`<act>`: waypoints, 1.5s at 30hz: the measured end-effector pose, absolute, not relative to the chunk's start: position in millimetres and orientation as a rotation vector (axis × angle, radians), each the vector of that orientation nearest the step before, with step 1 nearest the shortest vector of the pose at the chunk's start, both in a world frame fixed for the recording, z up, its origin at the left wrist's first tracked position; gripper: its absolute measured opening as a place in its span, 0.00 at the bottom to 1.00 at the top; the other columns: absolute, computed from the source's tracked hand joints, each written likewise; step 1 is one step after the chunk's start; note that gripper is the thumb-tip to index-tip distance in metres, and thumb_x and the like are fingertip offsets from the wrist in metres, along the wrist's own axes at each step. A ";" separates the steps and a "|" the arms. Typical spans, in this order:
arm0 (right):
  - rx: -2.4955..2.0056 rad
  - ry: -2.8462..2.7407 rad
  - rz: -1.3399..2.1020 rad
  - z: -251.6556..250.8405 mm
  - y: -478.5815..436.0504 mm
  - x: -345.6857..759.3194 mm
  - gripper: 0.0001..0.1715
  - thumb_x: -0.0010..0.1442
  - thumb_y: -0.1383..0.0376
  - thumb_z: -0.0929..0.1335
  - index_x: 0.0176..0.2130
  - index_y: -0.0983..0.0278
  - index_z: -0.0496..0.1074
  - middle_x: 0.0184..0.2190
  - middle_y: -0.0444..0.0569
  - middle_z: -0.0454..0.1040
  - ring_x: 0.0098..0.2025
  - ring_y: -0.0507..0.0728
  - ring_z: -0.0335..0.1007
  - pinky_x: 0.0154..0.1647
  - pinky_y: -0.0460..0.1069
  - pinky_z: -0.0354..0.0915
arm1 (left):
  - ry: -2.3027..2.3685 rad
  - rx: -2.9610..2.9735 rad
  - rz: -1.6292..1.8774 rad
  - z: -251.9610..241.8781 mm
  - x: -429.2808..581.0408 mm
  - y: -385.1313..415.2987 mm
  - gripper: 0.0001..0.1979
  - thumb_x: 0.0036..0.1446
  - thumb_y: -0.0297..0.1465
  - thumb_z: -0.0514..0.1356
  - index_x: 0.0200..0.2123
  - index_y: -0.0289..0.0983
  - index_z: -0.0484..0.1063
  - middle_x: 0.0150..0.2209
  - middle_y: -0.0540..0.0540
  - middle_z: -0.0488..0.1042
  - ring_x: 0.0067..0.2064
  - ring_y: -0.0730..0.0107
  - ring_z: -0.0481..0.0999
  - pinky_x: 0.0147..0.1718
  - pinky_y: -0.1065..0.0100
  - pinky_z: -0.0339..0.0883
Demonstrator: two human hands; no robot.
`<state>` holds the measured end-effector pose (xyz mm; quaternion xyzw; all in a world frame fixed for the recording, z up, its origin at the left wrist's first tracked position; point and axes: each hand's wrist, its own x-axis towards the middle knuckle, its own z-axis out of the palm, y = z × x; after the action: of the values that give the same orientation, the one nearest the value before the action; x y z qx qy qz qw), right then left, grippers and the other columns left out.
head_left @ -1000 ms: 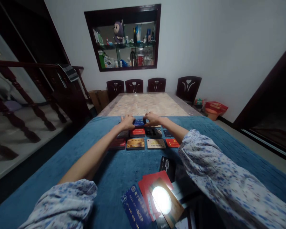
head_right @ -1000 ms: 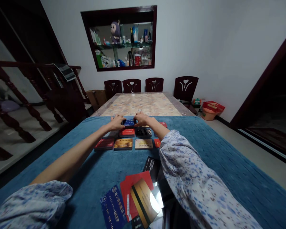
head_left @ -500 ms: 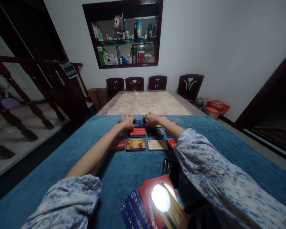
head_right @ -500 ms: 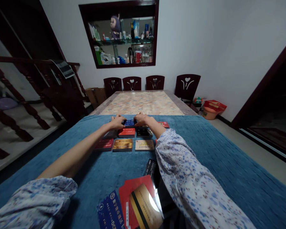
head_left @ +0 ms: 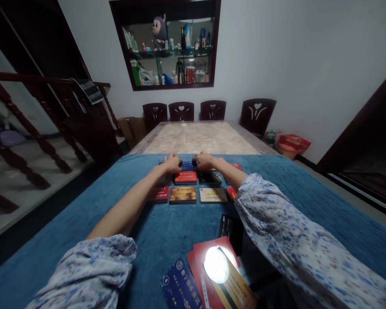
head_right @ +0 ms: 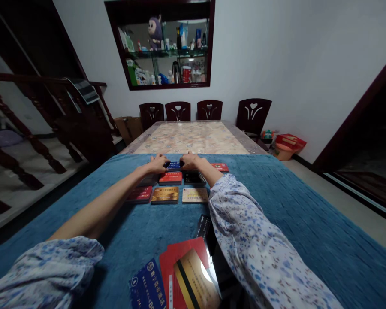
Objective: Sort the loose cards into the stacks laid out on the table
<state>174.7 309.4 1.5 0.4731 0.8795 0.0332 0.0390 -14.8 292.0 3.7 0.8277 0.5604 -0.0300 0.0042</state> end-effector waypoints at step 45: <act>1.414 2.922 0.261 30.6 191.5 202.9 0.13 0.61 0.68 0.65 0.42 0.62 0.78 0.43 0.54 0.77 0.47 0.61 0.64 0.38 0.50 0.54 | 1.349 2.899 0.742 -2.5 -25.1 178.7 0.10 0.58 0.25 0.56 0.34 0.37 0.79 0.40 0.41 0.77 0.53 0.52 0.64 0.50 0.50 0.56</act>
<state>202.9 191.5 30.6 0.4335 0.8957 0.0801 -0.0575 -25.1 178.7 -2.5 0.8810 0.4100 0.2254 -0.0703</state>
